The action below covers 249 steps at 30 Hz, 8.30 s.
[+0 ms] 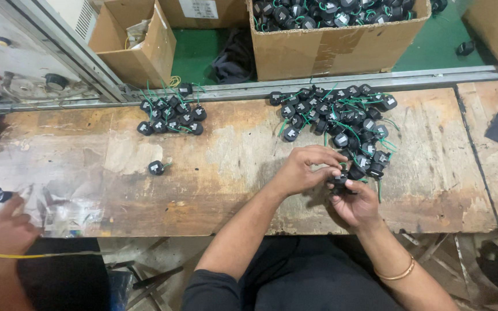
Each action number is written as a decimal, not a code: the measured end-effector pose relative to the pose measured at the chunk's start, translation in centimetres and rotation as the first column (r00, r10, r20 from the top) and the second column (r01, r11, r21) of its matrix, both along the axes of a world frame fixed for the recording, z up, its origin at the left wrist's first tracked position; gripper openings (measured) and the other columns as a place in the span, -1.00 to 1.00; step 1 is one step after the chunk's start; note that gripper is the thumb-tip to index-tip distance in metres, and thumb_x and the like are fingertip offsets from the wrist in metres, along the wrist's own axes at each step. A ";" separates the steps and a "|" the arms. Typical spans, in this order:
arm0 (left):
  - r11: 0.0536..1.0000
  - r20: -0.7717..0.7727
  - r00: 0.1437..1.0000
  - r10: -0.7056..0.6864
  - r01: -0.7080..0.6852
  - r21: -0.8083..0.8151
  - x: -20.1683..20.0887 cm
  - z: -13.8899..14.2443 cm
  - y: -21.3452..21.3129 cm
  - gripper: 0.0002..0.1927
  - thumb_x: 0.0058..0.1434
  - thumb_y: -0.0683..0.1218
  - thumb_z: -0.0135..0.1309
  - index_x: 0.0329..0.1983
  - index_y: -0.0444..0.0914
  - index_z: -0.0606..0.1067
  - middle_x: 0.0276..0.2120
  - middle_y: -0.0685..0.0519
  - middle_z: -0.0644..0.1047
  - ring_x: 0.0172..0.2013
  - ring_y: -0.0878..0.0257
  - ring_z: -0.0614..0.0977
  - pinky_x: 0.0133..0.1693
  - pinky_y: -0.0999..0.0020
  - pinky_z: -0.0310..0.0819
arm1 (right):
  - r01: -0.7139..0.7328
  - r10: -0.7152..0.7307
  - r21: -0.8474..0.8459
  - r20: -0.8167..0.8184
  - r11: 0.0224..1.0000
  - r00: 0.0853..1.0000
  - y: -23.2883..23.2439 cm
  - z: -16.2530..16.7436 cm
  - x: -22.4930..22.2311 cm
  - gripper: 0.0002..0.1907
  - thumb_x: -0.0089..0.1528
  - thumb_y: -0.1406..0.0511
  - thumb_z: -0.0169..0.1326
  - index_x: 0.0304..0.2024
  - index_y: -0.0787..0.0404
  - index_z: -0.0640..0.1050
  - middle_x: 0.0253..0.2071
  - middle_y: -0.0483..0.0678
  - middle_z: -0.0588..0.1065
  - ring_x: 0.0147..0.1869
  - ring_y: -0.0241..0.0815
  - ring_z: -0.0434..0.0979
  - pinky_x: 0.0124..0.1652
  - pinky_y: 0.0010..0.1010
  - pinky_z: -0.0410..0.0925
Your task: The person picks black power adapters with green wires from a pile on the workbench, manipulates each unit's wire and body by hand, and places the adapters into a cardboard box. A coworker at the left of the bench handles similar units at the same time.
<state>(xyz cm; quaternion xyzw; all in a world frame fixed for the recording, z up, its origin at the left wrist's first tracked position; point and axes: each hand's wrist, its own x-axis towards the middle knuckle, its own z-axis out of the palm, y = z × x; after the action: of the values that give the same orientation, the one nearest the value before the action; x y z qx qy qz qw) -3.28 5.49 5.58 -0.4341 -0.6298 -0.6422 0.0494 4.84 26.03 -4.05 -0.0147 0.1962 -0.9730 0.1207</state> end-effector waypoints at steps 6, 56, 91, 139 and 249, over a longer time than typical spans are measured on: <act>0.956 0.553 0.782 -0.288 0.196 0.220 0.0 -2.5 1.7 -0.68 0.12 -0.26 0.37 -0.32 -0.21 0.40 -0.28 0.05 0.62 -0.21 0.35 0.61 -0.11 0.39 0.55 | 0.112 -0.041 0.329 -0.214 0.938 0.976 -1.1 0.6 0.7 -0.51 0.27 0.43 0.10 0.25 0.32 0.36 0.02 0.05 0.47 0.03 -0.04 0.57 -0.24 -0.23 0.49; 0.972 -0.095 0.977 0.189 -0.200 -0.126 0.2 1.3 -0.9 -0.78 0.05 -0.15 0.37 -0.23 -0.20 0.63 -0.18 0.06 0.66 -0.04 0.14 0.68 0.06 0.25 0.55 | 0.202 -0.197 0.061 -0.076 0.977 0.977 -1.2 2.4 -0.2 -0.51 0.24 0.61 0.08 0.15 0.15 0.37 0.15 0.07 0.42 0.18 0.01 0.53 0.06 -0.17 0.51; 0.599 -0.308 0.708 0.636 -0.704 -0.381 -1.6 0.8 -1.6 -0.40 0.08 -0.06 0.26 0.21 -0.35 0.50 -0.06 -0.16 0.58 0.00 -0.10 0.57 0.01 0.05 0.47 | 0.144 -0.102 0.185 -0.221 0.972 0.970 -2.9 5.3 0.8 -0.32 0.33 0.47 0.08 0.46 0.14 0.20 0.32 0.13 0.35 0.34 0.18 0.46 0.05 0.00 0.50; 0.963 -0.362 0.906 0.218 -0.260 -0.070 1.9 4.1 -0.8 -0.70 0.12 -0.24 0.15 -0.07 -0.15 0.62 -0.05 0.12 0.60 0.01 0.15 0.61 0.11 0.17 0.56 | -0.003 0.013 0.121 -0.081 0.993 0.997 -2.5 3.8 0.0 -0.33 0.29 0.45 0.08 0.42 0.13 0.18 0.19 0.11 0.40 0.25 0.08 0.50 0.11 0.02 0.47; 0.999 0.089 0.995 0.044 -0.042 -0.024 -0.1 -0.6 0.2 -0.85 0.19 -0.27 0.24 -0.17 -0.29 0.64 -0.24 0.01 0.68 -0.20 0.23 0.71 -0.11 0.36 0.61 | 0.140 -0.020 0.812 -0.156 0.567 0.988 -2.4 3.3 0.6 -0.49 0.36 0.41 -0.02 0.36 0.34 0.27 0.14 0.00 0.44 0.17 -0.21 0.48 0.09 -0.33 0.41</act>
<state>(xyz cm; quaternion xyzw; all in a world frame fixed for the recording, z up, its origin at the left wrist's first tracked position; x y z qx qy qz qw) -3.33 5.69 4.98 -0.3915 -0.6478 -0.6529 0.0302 5.44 23.67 -0.72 -0.0110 0.6325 -0.7724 0.0565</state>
